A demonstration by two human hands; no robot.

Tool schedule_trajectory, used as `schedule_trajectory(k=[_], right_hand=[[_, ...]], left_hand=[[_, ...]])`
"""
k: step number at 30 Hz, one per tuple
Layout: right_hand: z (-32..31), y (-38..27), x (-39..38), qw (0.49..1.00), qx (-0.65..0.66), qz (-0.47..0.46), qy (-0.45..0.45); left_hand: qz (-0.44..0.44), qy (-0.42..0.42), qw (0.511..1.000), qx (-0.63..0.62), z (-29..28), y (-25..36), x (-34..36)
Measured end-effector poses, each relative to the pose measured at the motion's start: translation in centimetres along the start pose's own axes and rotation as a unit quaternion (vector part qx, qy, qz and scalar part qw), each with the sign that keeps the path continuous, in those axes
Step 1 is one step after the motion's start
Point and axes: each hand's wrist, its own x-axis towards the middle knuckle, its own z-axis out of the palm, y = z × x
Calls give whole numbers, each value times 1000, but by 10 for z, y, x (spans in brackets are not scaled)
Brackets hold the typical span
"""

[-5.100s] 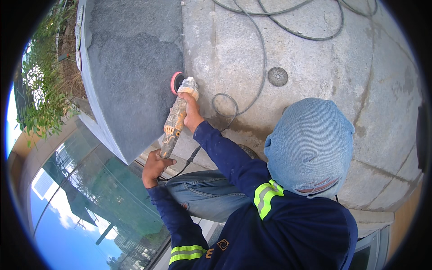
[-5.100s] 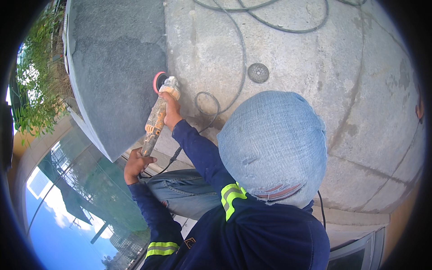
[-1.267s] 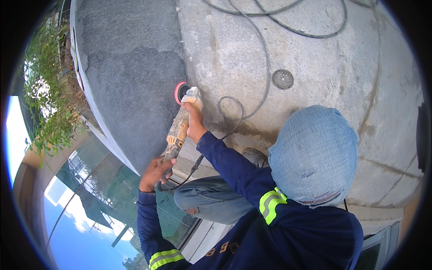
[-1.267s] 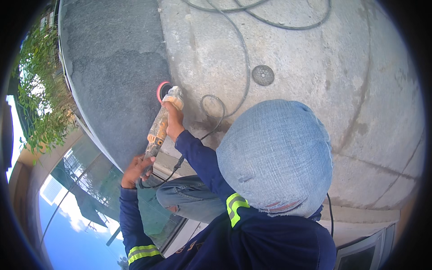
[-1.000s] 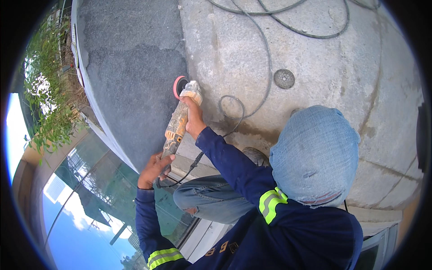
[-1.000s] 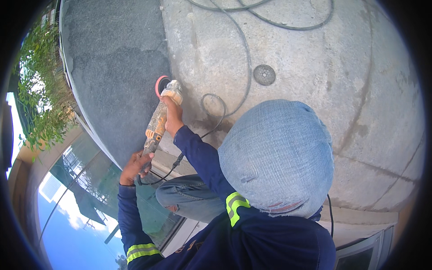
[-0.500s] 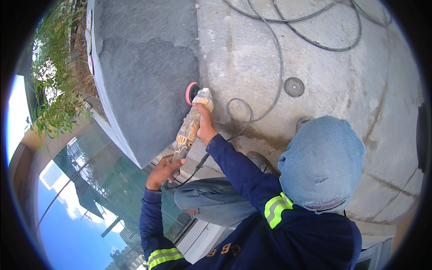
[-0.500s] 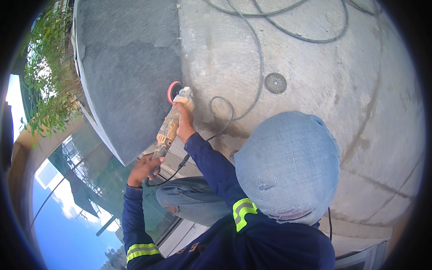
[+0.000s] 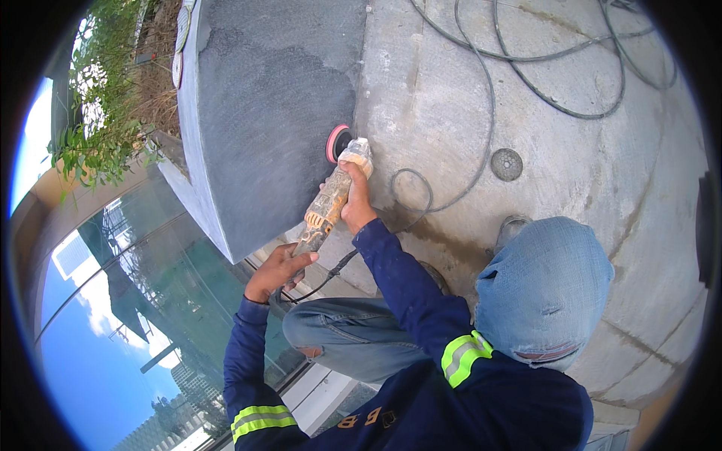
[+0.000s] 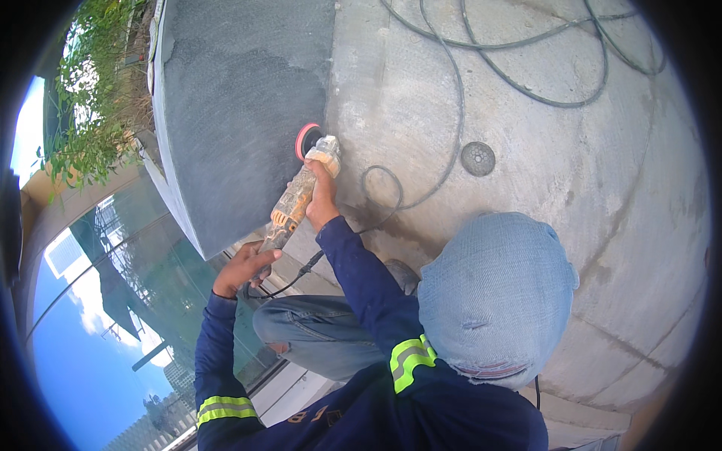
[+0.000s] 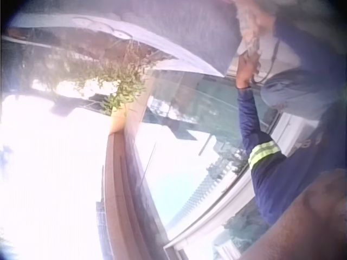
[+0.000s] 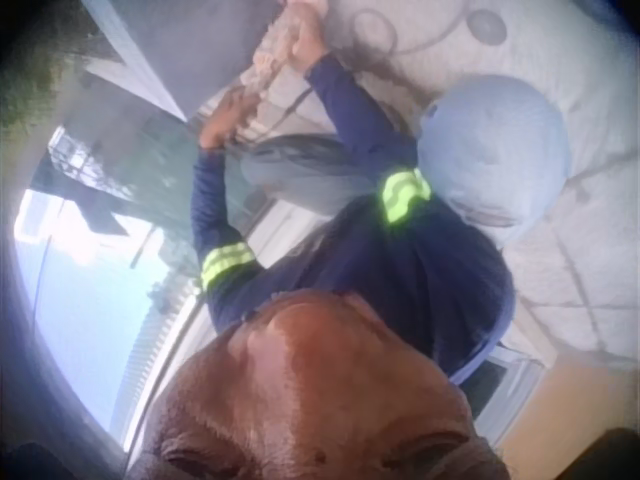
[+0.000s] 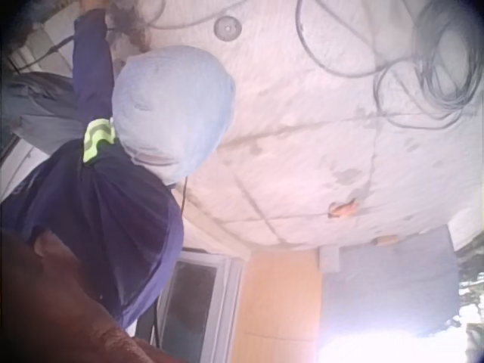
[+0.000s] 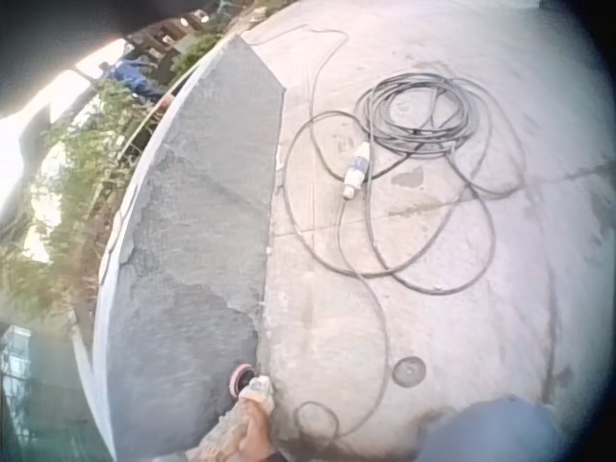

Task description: The person uses an angle grinder with a polishing pad to smooth the edge of a concrete planter. They hold the tool with both hands and move it along the curved edge while kneeling.

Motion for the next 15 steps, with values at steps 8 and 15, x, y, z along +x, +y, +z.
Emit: schedule_trajectory(k=[8, 15], right_hand=[[-25, 22, -11, 1000, 14, 17, 9], [-54, 49, -12, 1000, -4, -8, 17]], left_hand=[[-7, -16, 1000, -20, 6, -33, -3], [-12, -16, 1000, -19, 14, -58, -13]])
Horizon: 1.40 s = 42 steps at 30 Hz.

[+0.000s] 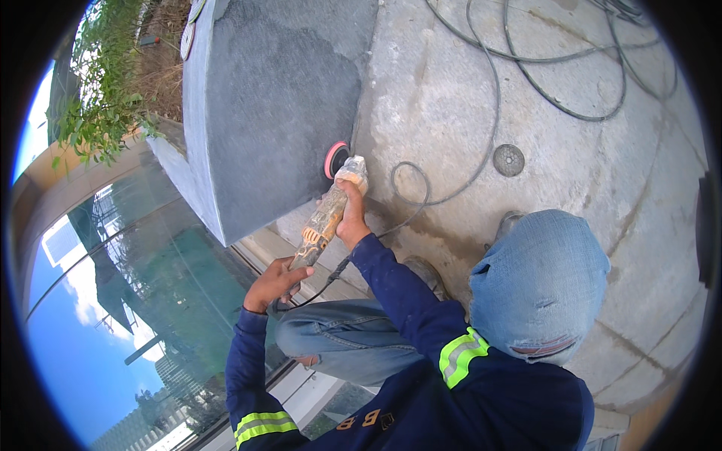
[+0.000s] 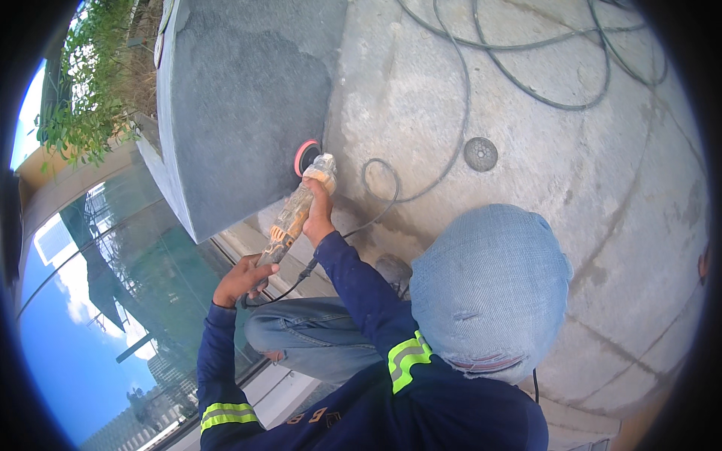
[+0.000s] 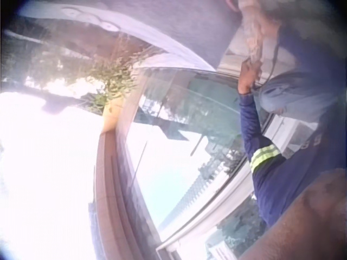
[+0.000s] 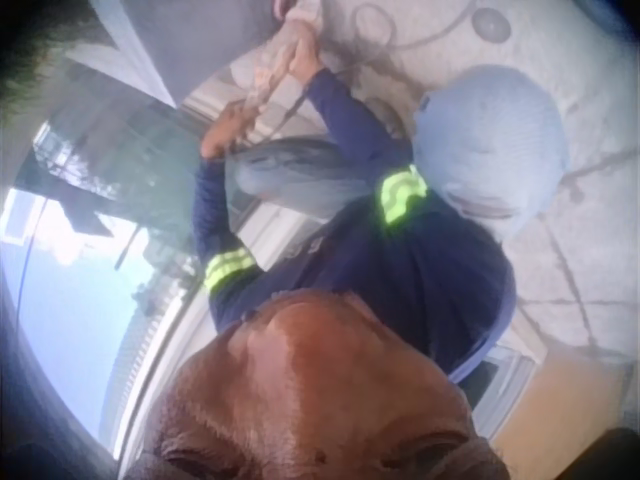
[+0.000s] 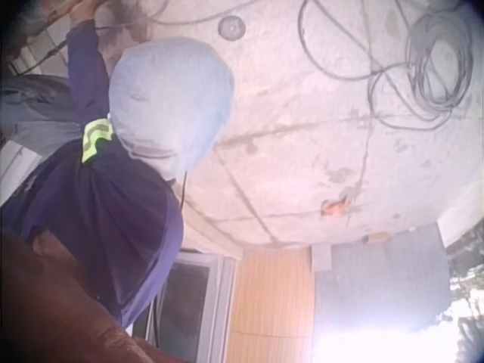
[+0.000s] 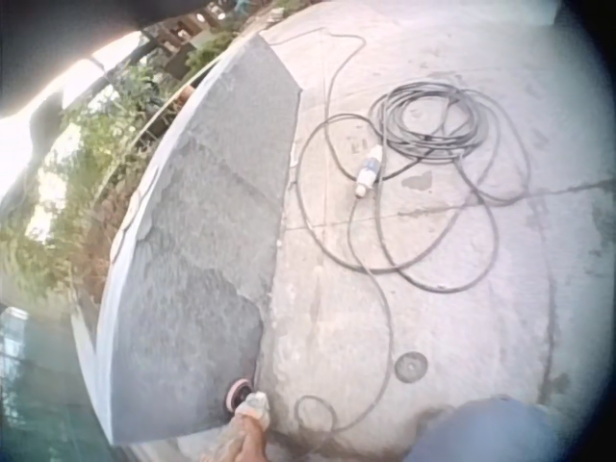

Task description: The person uses an angle grinder with a polishing pad to smooth the edge of a concrete planter. They hold the tool with both hands and move it along the curved edge while kneeling.

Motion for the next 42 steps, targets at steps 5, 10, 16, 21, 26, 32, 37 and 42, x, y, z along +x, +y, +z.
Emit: schedule_trajectory(k=[5, 10, 16, 21, 26, 32, 37, 42], right_hand=[[-7, 12, -12, 1000, -6, -3, 0], [-2, 2, -11, 999, -18, -18, -27], [11, -16, 3, 998, -32, -7, -46], [0, -10, 11, 999, -27, -11, -28], [-21, 4, 3, 999, -36, 0, -27], [-27, 26, -22, 1000, -20, -4, -6], [-30, 31, -24, 999, -26, -8, -24], [-12, 19, -18, 999, -31, -25, -34]], left_hand=[[6, 0, 1000, -20, 5, -18, -7], [34, 0, 999, -7, 4, -21, 1], [56, -3, 998, 2, 0, -13, 18], [41, -2, 999, 1, 1, -16, 20], [32, -14, 999, -24, 6, -30, 11], [15, 14, 1000, -10, 10, -53, -5], [22, 15, 1000, -14, 9, -68, -5], [65, 8, 997, -33, 7, -67, 6]])
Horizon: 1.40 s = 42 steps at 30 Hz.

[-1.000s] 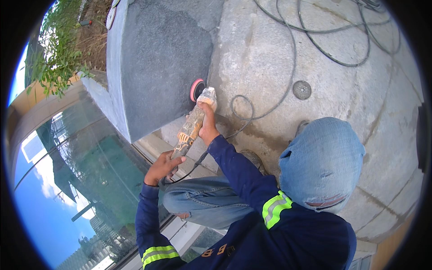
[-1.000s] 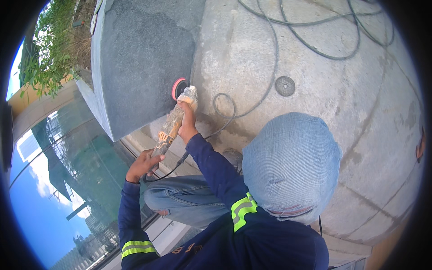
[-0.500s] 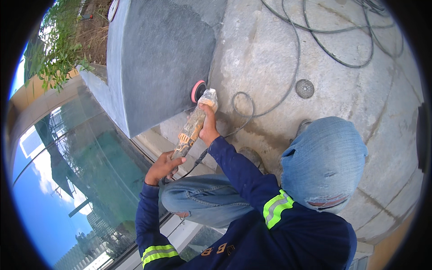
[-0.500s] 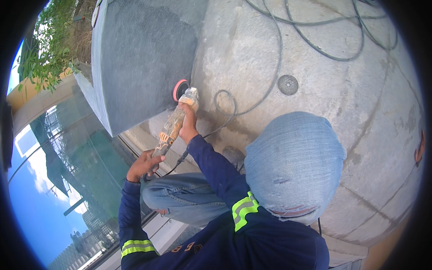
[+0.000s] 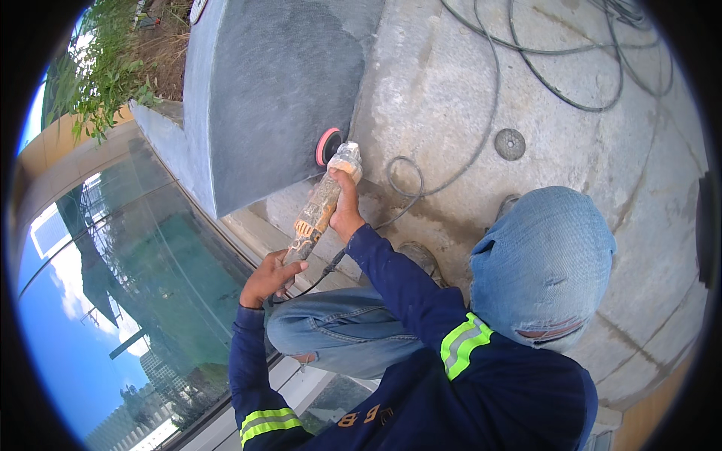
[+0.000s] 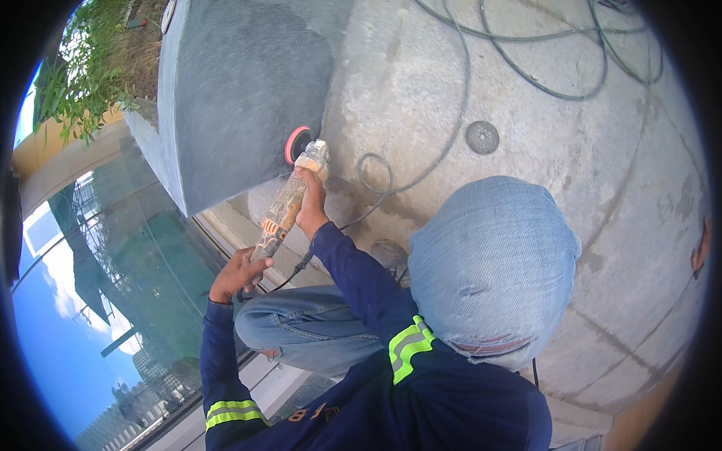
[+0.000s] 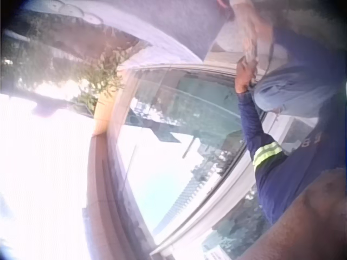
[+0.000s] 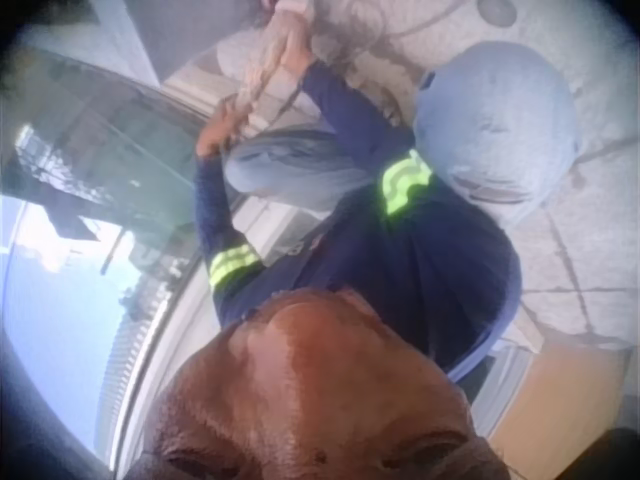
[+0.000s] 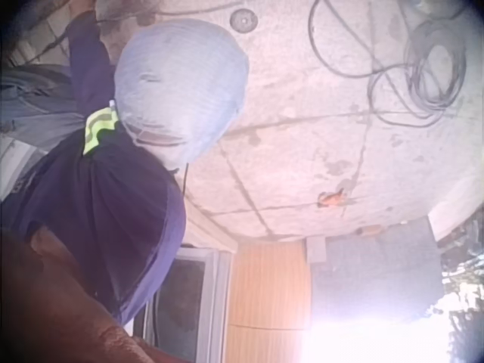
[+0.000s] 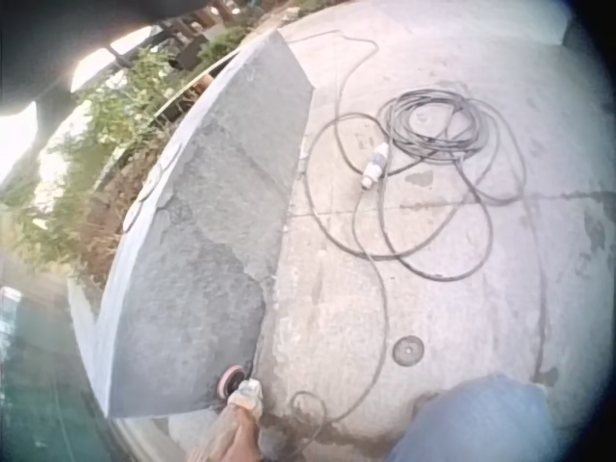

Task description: The person uses an angle grinder with a polishing pad to smooth the edge of a concrete planter. They hold the tool with both hands and move it along the curved edge while kneeling.

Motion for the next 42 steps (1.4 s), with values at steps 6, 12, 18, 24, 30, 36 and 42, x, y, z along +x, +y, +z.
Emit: schedule_trajectory(k=[6, 12, 18, 24, 30, 36, 42], right_hand=[[6, -17, 13, 1000, -4, 0, -29], [-4, -4, 9, 1000, -8, -6, -11], [-1, 5, -7, 997, -67, -29, -30], [29, -14, 7, 989, -111, -54, -79], [25, -33, 38, 990, -104, -73, -57], [-19, 11, 21, 994, -91, -60, -31], [-37, 35, -6, 990, -114, -66, -44]], left_hand=[[17, 1, 1000, 4, 0, 8, 16], [8, -12, 1000, 4, 2, -8, 15], [27, 9, 1000, -6, 9, -26, 1], [98, 17, 995, 24, 0, -32, 31], [95, 134, 978, 130, 3, -13, 64], [96, 181, 946, 251, 11, -74, 54], [65, 219, 955, 189, 36, -102, 24]])
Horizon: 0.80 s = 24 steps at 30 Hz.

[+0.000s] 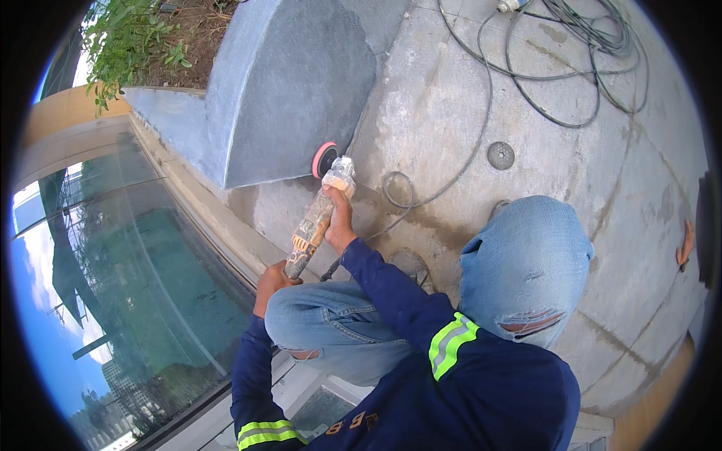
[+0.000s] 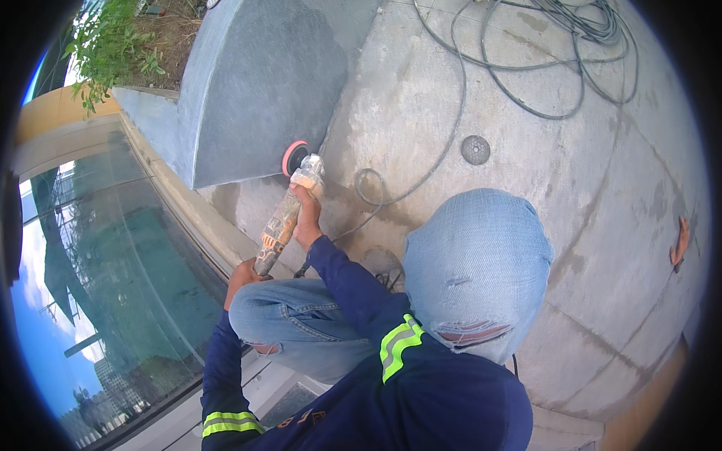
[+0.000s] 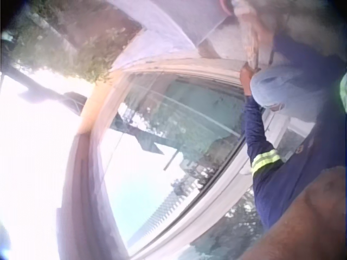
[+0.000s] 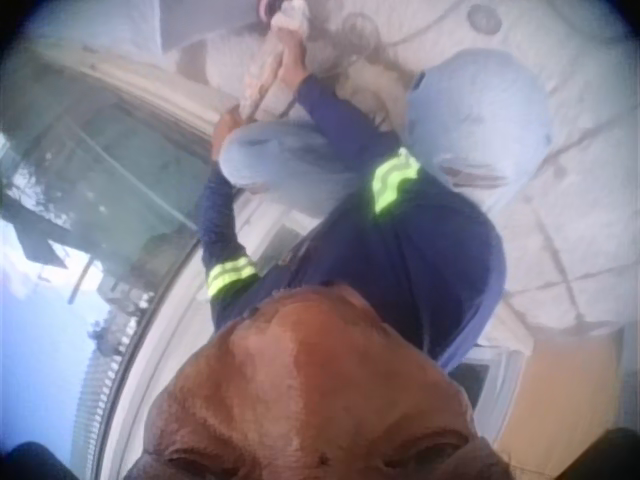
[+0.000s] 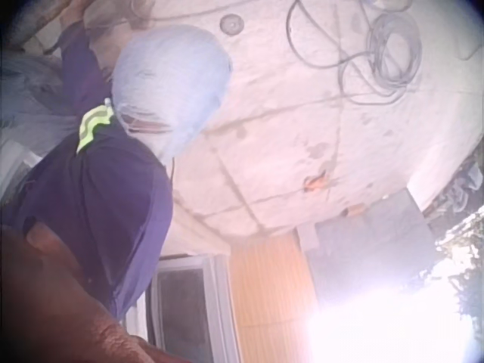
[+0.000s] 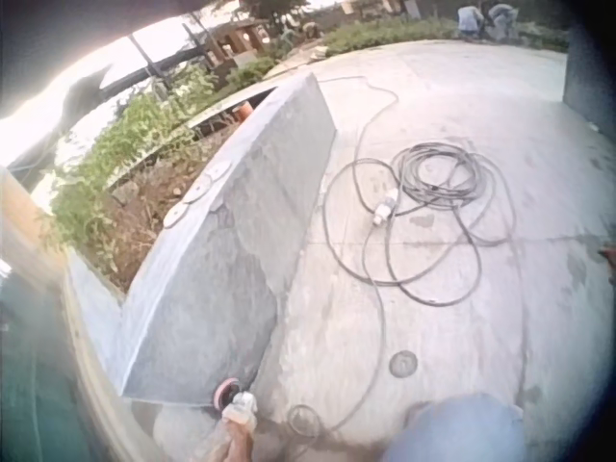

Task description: The person uses an angle grinder with a polishing pad to smooth the edge of a concrete planter. They hold the tool with both hands and move it along the curved edge while kneeling.

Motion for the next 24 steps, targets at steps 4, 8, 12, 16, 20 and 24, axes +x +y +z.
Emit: schedule_trajectory(k=[4, 8, 12, 16, 20, 24], right_hand=[[10, -25, 20, 1000, -9, 5, -13], [8, -46, 41, 999, -11, 10, -29], [-4, -44, 41, 1000, 0, 13, -21], [-10, -25, 23, 999, 4, 35, -3], [-10, -19, 22, 1000, -8, 13, -3], [-10, -29, 33, 1000, 11, 25, -8]], left_hand=[[29, 26, 999, 10, 9, 11, 22], [44, 33, 998, 18, 13, 25, 45], [35, 17, 999, 37, 17, 30, 46], [-3, 32, 998, 55, 19, 16, 33], [-11, 25, 1000, 9, 23, 7, 28], [-7, 23, 1000, 9, 17, 29, 29]])
